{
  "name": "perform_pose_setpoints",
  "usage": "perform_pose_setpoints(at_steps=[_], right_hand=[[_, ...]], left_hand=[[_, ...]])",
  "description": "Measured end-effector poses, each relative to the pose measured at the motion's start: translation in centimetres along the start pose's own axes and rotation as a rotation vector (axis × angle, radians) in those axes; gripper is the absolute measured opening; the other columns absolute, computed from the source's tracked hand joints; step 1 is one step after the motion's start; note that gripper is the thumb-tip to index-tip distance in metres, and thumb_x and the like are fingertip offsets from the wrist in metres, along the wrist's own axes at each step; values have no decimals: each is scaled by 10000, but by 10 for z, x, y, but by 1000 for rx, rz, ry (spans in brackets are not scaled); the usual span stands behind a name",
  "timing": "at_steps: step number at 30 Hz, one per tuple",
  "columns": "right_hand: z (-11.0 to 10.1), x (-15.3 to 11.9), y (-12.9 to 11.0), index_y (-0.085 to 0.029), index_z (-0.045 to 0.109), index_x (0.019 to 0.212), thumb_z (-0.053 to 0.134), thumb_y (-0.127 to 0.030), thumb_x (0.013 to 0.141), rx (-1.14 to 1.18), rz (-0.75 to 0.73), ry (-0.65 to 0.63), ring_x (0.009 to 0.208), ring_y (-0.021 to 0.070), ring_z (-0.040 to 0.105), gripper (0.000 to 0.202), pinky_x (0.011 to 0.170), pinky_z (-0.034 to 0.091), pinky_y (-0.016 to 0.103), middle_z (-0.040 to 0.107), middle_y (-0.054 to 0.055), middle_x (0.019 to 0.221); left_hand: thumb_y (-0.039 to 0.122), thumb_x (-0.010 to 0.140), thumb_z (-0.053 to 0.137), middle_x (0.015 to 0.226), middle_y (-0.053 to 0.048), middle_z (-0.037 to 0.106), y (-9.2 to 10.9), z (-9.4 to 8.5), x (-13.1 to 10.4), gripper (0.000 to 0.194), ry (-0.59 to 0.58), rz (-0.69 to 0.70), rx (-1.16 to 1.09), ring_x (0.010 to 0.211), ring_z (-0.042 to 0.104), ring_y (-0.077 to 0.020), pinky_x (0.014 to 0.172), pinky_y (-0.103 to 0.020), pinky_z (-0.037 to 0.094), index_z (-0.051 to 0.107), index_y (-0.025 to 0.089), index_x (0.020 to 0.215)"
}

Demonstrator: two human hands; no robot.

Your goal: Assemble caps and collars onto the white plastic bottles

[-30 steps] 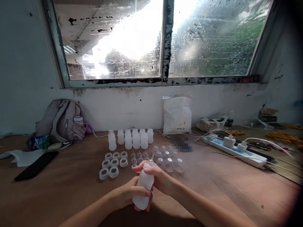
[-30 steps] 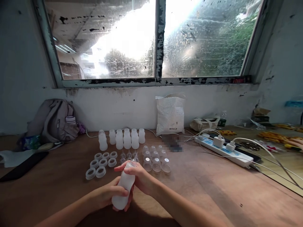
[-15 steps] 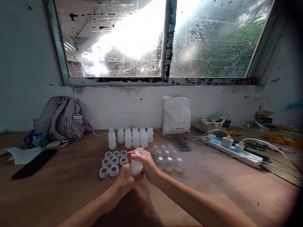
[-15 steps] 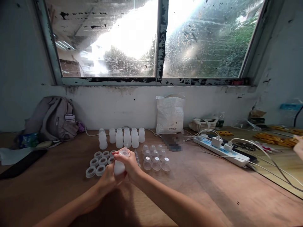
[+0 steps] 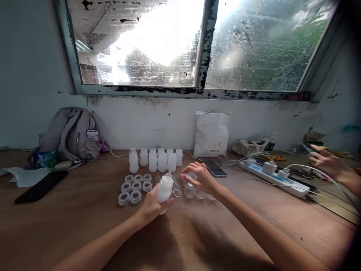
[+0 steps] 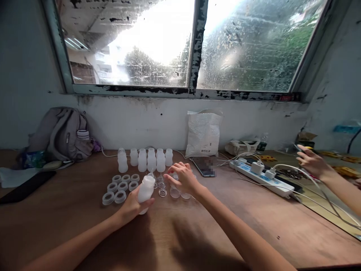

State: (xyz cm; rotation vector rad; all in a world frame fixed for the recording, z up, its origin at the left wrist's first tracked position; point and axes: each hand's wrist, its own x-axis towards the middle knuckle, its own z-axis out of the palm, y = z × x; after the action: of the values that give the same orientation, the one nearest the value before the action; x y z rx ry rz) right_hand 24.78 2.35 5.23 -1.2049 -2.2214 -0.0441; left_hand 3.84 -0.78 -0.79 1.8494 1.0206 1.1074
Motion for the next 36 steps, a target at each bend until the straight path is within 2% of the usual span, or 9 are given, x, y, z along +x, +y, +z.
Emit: perform_pose_setpoints(at_steps=[4,8,12,16,20,23,29,33,36], right_hand=[[9,-16,24,-205,614,780,469,-468,762,-203,55,-105,782,202,483,302,721,293,334,573,51,736],[14,-21,35,-207,610,780,535,-448,712,-153,43,-234,775,206,496,261,708,303,337,571,35,711],[5,-16,34,-177,598,770,519,-440,737,129,84,-151,701,166,504,277,656,356,299,581,38,732],[-4,-13,26,-182,575,925,520,-425,750,589,222,9,643,132,512,304,571,399,254,594,39,793],[-7,-14,19,-181,562,1009,567,-393,724,880,279,75,700,144,540,355,622,440,274,600,54,869],[-7,-14,16,-181,569,1019,600,-374,701,952,268,48,691,143,541,373,604,447,276,602,64,913],[-7,-15,18,-192,561,1037,594,-347,713,995,236,39,720,146,533,360,620,450,281,585,71,983],[-8,-15,18,-191,562,1039,590,-314,721,973,210,-55,735,149,536,342,658,443,281,605,58,903],[-11,-16,14,-198,565,1036,596,-297,714,966,190,-126,815,172,543,339,679,450,281,596,61,937]], left_hand=[[427,720,537,651,22,457,-6,6,-2,330,-75,-133,-195,475,423,-80,352,-176,327,448,161,893],[446,720,538,719,15,454,-5,7,-4,410,-80,-155,-298,518,470,-93,327,-159,352,368,197,997],[445,766,479,816,-17,486,-2,3,-5,411,-73,-156,-334,597,510,-112,363,-157,381,303,213,1056],[438,777,460,861,-25,485,-1,2,-5,366,-78,-153,-284,622,507,-119,371,-161,370,337,217,1042],[361,757,525,882,-22,519,1,2,-4,318,-81,-26,-169,769,501,-138,595,-203,424,438,196,1014],[337,741,550,882,-21,542,2,2,-3,330,-71,-10,-123,786,499,-147,671,-231,412,464,190,1023],[359,721,567,895,-24,533,-2,1,-2,349,-107,-81,-136,751,516,-147,608,-222,421,495,200,1023],[386,690,598,874,-23,520,-6,1,-2,442,-99,-154,-206,680,528,-137,517,-212,427,427,217,1061],[394,684,604,836,-20,519,-7,1,-2,423,-86,-172,-240,656,528,-132,489,-203,423,421,210,1019]])
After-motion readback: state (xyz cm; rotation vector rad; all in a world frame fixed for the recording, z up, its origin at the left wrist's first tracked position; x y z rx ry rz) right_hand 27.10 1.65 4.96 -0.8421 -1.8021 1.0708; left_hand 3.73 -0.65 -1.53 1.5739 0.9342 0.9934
